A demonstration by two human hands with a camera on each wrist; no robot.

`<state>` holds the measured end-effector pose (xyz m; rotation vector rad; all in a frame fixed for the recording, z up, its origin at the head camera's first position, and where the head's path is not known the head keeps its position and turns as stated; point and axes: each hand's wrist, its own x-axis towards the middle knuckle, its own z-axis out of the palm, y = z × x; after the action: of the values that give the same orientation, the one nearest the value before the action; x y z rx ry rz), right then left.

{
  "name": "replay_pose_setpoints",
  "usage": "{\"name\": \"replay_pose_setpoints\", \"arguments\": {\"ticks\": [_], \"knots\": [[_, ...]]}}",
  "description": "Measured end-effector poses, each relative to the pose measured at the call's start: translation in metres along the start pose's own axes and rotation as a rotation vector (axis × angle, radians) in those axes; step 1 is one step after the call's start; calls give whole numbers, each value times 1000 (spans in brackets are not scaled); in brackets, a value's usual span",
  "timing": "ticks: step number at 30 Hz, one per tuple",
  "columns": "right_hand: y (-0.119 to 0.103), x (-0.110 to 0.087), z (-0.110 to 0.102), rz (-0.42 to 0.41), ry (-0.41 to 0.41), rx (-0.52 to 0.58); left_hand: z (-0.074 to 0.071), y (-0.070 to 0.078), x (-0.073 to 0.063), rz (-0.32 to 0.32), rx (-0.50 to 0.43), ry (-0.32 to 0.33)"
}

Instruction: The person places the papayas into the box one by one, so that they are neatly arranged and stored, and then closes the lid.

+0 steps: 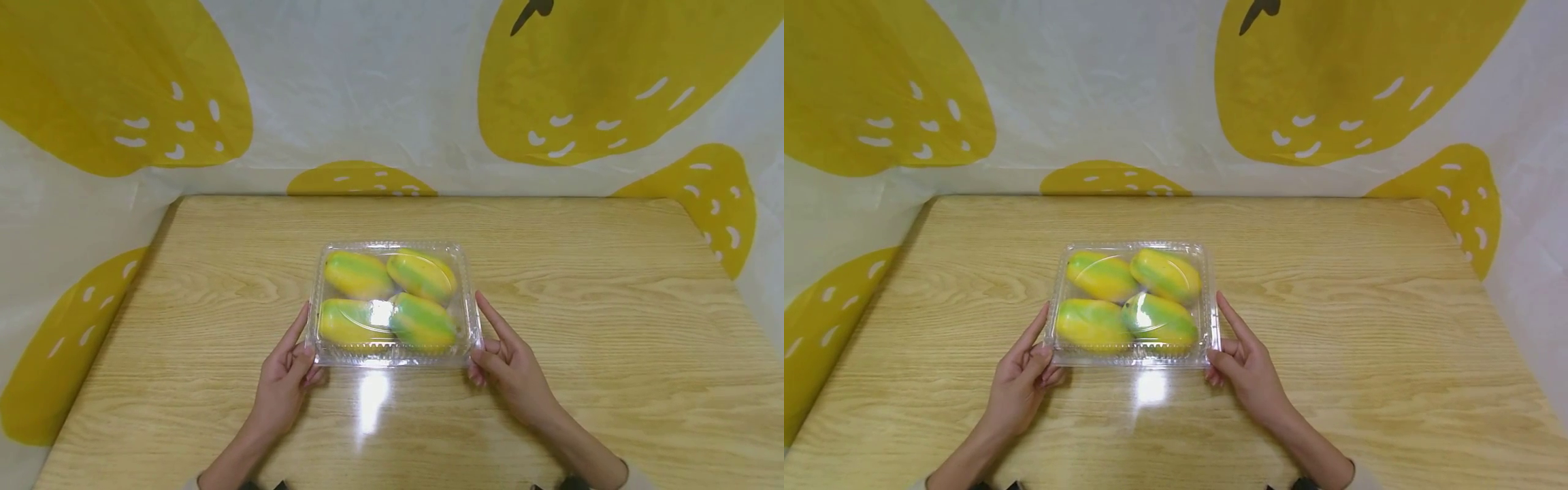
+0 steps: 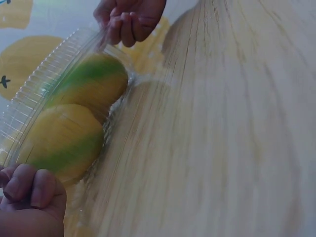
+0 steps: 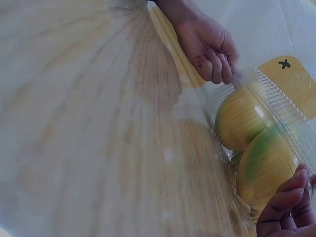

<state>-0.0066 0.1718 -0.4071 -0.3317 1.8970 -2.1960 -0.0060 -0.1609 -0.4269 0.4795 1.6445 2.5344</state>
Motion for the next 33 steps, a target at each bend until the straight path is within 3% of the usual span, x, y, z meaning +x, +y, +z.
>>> {"name": "replay_pose_setpoints", "arguments": {"ticks": [10,17,25,33], "knots": [[-1,0,6,-1,4,13,0,-2,-4,15,11,20],[-4,-2,8,7,6,12,1,-1,-6,50,-44,16],[-7,-4,9,7,1,-6,5,4,-6,-24,-92,63],[-10,-5,9,-4,5,-46,5,3,-4,-24,-165,36]]}}
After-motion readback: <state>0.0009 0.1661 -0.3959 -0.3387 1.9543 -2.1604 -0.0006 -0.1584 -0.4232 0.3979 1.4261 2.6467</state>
